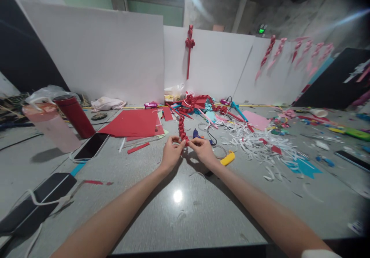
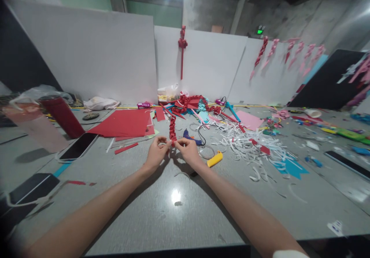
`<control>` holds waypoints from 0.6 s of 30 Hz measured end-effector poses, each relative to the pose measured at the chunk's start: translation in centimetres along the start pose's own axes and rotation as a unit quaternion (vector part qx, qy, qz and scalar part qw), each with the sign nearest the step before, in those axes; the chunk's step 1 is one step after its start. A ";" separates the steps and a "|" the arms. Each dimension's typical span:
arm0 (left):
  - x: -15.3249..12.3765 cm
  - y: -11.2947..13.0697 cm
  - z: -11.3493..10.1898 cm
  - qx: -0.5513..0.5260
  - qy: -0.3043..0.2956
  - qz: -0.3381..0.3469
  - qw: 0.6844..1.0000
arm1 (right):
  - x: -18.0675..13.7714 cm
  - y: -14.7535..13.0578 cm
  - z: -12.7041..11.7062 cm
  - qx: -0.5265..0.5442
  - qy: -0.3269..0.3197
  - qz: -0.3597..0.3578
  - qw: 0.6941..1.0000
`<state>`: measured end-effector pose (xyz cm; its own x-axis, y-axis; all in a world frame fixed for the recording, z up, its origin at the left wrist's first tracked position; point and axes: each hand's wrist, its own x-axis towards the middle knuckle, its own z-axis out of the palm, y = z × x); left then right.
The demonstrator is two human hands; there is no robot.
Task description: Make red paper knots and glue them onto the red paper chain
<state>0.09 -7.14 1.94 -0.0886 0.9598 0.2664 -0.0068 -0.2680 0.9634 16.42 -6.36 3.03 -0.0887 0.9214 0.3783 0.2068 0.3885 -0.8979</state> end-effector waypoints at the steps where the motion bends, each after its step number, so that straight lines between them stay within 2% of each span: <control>1: 0.0 0.0 0.0 -0.012 0.005 -0.014 1.000 | -0.1 -0.1 0.0 -0.002 0.002 -0.006 1.000; 6: -0.2 -0.1 0.1 -0.016 -0.047 -0.027 0.998 | -0.4 -0.9 0.1 -0.035 -0.013 -0.045 0.998; 14: 0.0 -0.7 -0.3 -0.027 -0.025 -0.027 0.999 | -0.8 -0.7 0.2 -0.076 -0.028 -0.058 0.995; 18: 0.1 -1.4 -0.5 -0.039 -0.027 -0.054 0.997 | -0.6 -0.5 0.2 -0.103 -0.019 -0.050 0.993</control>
<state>-0.39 -6.67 0.57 -0.0289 0.9860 0.1640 -0.0912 -0.1659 0.9819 16.21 -7.13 3.18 -0.1545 0.8788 0.4515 0.3897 0.4742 -0.7895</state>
